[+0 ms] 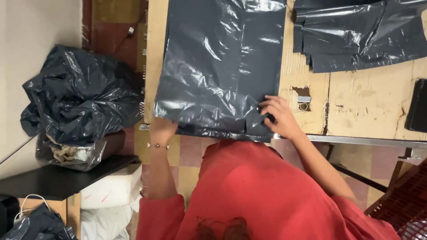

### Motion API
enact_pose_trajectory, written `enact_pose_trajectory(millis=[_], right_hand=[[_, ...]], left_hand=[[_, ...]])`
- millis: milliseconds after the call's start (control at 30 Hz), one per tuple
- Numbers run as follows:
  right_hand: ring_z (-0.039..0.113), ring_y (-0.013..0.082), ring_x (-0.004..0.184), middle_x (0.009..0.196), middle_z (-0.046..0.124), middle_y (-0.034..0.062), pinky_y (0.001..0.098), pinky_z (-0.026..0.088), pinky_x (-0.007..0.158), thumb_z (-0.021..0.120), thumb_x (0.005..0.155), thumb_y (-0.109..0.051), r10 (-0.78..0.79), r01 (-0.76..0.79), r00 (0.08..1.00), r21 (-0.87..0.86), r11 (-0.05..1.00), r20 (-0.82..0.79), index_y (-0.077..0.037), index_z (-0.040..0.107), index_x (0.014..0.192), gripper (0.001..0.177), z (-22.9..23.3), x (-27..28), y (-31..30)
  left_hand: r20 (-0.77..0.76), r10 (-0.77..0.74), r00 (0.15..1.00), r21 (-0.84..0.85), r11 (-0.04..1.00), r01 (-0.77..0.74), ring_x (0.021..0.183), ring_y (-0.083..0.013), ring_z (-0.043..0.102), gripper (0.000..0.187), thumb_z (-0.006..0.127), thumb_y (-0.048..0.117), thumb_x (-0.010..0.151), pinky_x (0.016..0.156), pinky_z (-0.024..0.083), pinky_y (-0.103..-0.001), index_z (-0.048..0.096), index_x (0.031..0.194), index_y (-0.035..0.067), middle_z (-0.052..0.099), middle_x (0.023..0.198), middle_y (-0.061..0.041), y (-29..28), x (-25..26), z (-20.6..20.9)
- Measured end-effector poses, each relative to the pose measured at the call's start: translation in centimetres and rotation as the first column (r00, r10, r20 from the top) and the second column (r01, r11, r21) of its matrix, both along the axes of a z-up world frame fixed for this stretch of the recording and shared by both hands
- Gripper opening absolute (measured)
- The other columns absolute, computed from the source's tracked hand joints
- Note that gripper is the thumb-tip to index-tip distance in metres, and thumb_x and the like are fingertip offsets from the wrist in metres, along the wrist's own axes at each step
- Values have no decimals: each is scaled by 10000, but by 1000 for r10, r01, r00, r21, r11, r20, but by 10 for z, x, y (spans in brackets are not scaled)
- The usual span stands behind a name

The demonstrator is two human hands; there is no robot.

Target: Folding large plastic bags into smaller rectangles and stacking them on a workbench

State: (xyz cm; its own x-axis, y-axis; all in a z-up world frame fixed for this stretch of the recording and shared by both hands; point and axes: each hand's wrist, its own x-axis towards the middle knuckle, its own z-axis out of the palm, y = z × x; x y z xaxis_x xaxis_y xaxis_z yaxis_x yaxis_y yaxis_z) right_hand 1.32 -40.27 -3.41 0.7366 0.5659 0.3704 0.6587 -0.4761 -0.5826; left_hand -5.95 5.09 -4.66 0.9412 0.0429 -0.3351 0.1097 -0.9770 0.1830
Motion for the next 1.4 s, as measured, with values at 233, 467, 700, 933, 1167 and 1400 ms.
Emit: enact_pose_trajectory(millis=[233,467,700,933,1167,1400], right_hand=[[671,355,1135,1093,731,123,461,480,998,673,959,-84,-275,387,857,193,902,-435,-109,716,1035,91,22,-16,-2],[711,284,924,1174,635,237,378,619,753,796,944,-282,-380,797,373,83,599,-846,31,557,1302,532,8,28,1],[661,168,519,945,680,176,299,528,437,829,854,-413,-441,741,242,-129,659,-864,25,682,1206,581,-16,70,4],[617,483,1205,1239,670,288,585,488,1009,765,887,-409,-577,520,476,-317,793,-664,-51,599,1313,580,13,46,32],[639,356,1126,1279,630,298,422,612,862,648,966,53,-109,508,722,417,754,-683,-116,121,1654,883,78,76,54],[675,163,858,1021,662,87,257,615,706,681,915,-3,-68,592,683,496,635,-727,-92,639,1309,406,115,68,32]], left_hand=[[76,456,887,-395,831,-393,1092,-434,645,406,443,483,1087,950,499,-545,665,1125,145,697,1123,-158,57,36,-85],[501,427,753,-164,901,-402,954,-378,695,314,588,485,1032,842,549,-475,667,1084,185,702,1029,-96,16,68,35],[450,322,833,39,925,-378,1010,-364,650,649,831,412,811,880,543,-480,574,1301,72,632,1141,-149,-39,68,8],[466,271,842,137,918,-372,1138,-365,603,669,798,290,855,899,543,-510,529,1431,84,585,1323,-142,-54,30,34],[565,-356,744,172,933,316,1501,-341,387,1202,735,804,581,1114,353,-680,443,1525,120,466,1583,-99,-101,-25,56],[788,-170,591,104,984,144,1245,-225,624,262,545,195,934,1050,480,-477,674,1162,189,655,1129,-2,-45,-6,34]])
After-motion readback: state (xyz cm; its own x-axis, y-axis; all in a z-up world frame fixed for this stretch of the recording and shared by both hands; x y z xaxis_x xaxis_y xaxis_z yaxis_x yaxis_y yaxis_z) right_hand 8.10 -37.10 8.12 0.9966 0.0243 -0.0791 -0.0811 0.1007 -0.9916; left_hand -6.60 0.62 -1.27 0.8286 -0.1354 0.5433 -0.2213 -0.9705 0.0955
